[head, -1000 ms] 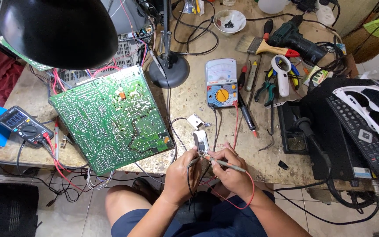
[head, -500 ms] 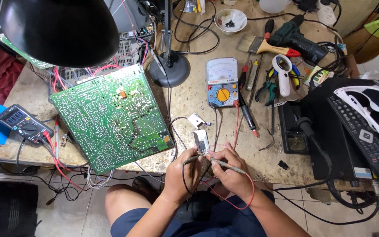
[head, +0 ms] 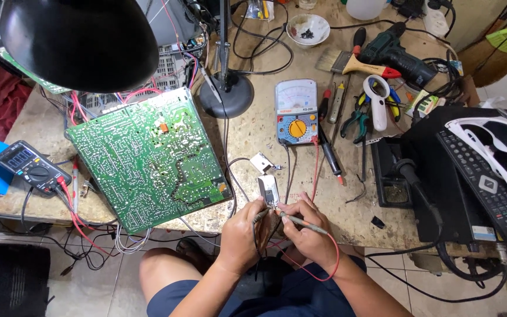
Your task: Mounting an electronic component to a heatsink using a screwdriver and testing the assembly with a multimeter on an electronics repair bench.
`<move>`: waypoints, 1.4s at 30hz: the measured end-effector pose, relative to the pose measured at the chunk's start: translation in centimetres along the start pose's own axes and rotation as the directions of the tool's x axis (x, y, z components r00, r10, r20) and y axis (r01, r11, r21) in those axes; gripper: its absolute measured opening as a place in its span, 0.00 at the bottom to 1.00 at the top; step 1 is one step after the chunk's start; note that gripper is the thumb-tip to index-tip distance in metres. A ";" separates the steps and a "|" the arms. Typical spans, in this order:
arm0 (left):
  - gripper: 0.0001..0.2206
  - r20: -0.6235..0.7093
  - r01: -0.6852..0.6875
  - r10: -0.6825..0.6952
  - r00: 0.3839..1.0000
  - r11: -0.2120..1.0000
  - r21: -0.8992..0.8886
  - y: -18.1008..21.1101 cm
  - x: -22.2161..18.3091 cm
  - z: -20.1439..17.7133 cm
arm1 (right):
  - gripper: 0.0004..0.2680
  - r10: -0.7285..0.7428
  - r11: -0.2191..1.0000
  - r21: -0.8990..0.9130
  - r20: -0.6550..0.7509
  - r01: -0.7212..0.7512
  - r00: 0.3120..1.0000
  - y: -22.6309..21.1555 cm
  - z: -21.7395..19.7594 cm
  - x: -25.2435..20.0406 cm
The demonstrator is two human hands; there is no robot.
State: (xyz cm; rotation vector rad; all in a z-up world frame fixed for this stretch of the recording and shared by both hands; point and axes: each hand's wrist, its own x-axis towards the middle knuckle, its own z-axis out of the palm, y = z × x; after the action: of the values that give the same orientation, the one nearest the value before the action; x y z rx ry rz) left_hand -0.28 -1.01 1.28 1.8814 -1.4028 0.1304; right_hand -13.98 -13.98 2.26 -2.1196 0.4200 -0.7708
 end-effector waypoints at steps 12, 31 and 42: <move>0.13 0.001 0.026 -0.026 1.000 1.000 0.012 0.7 0.7 -0.3 | 0.02 0.010 1.000 -0.002 0.003 -0.010 1.000 0.1 0.0 0.0; 0.17 0.051 0.075 -0.074 0.996 0.996 -0.036 -0.1 -0.1 0.1 | 0.01 -0.053 0.998 0.025 -0.042 0.054 0.998 0.5 0.0 -0.3; 0.13 0.015 -0.202 0.202 0.979 0.976 0.077 -0.2 -0.7 0.9 | 0.11 -0.376 0.920 -0.098 0.061 0.380 0.925 -4.3 -0.2 -1.0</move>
State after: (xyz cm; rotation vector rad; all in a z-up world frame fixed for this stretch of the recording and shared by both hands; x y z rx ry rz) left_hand -0.73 -1.04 0.21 1.7991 -1.6131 0.2829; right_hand -14.75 -10.89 5.38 -2.3492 0.0236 -0.9360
